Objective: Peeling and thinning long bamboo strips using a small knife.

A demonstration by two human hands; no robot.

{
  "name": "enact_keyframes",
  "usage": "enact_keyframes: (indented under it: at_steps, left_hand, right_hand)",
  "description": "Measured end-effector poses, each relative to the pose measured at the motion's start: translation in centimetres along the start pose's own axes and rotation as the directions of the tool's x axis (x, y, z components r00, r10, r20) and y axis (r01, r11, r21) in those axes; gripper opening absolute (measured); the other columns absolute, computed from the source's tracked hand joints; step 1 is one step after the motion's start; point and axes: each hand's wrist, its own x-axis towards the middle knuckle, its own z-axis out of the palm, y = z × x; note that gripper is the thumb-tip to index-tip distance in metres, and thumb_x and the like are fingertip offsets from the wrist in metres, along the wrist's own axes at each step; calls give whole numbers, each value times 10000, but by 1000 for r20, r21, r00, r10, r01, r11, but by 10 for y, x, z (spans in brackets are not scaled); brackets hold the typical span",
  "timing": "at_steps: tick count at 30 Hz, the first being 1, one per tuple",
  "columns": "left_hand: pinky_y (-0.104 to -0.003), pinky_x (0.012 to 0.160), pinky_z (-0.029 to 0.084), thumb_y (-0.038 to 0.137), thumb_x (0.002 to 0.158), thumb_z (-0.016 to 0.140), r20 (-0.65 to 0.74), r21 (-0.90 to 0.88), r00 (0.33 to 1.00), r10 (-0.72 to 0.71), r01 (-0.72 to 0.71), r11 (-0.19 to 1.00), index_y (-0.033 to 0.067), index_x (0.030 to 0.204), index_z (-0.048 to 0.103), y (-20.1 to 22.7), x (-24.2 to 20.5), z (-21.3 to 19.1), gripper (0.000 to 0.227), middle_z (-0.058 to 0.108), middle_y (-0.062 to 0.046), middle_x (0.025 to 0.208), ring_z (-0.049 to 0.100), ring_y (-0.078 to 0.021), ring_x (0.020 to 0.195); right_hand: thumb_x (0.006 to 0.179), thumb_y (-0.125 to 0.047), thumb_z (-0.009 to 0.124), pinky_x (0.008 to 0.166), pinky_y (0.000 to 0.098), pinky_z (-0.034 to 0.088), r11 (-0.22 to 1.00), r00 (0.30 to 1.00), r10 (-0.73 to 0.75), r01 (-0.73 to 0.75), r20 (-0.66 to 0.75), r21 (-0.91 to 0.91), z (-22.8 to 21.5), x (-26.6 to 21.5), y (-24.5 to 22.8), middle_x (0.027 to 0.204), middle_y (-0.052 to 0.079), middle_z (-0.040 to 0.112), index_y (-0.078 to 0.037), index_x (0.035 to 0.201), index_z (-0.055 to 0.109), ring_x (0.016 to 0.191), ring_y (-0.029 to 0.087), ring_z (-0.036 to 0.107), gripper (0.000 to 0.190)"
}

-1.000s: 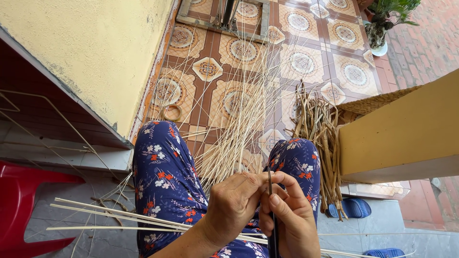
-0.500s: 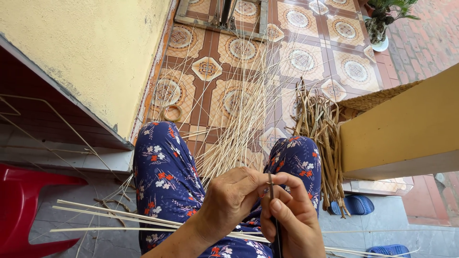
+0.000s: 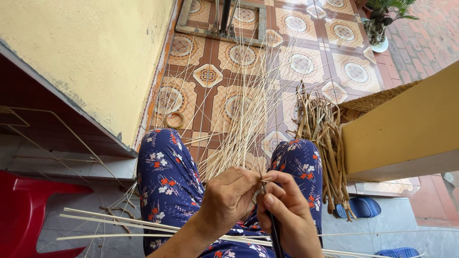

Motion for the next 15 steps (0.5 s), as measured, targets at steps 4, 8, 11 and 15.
enact_keyframes:
  at_steps: [4, 8, 11, 15]
  left_hand:
    - [-357, 712, 577, 13, 890, 718, 24, 45, 996, -90, 88, 995, 44, 1021, 687, -5, -5, -4, 138, 707, -99, 900, 715, -262, 834]
    - [-266, 637, 633, 168, 967, 624, 107, -307, 807, -581, 583, 752, 65, 1085, 674, -10, -10, -22, 164, 756, -21, 874, 745, -107, 766]
    - [-218, 486, 543, 329, 1020, 572, 409, -250, 490, -770, 872, 422, 36, 869, 714, -12, -16, -33, 359, 705, -34, 678, 656, -71, 561]
    - [-195, 418, 456, 343, 980, 612, 556, -258, 387, -736, 922, 291, 43, 871, 718, -24, -34, -24, 335, 686, -28, 659, 588, -63, 489]
  right_hand:
    - [972, -41, 579, 462, 235, 410, 997, 998, 57, -58, -16, -48, -5, 4, 9, 816, 75, 570, -20, 1322, 525, 560, 108, 517, 355]
    - [956, -9, 619, 497, 214, 395, 947, 998, -33, 17, -45, -320, -10, 1, 24, 834, 23, 577, -36, 1303, 596, 599, 69, 492, 349]
    - [963, -4, 663, 552, 211, 455, 802, 988, -145, 146, 49, -579, -11, 0, 35, 808, 8, 619, -53, 1296, 623, 647, 60, 534, 339]
    - [929, -29, 673, 558, 202, 495, 678, 974, -216, 196, 63, -709, 0, 3, 29, 840, -4, 667, -64, 1294, 608, 657, 52, 586, 372]
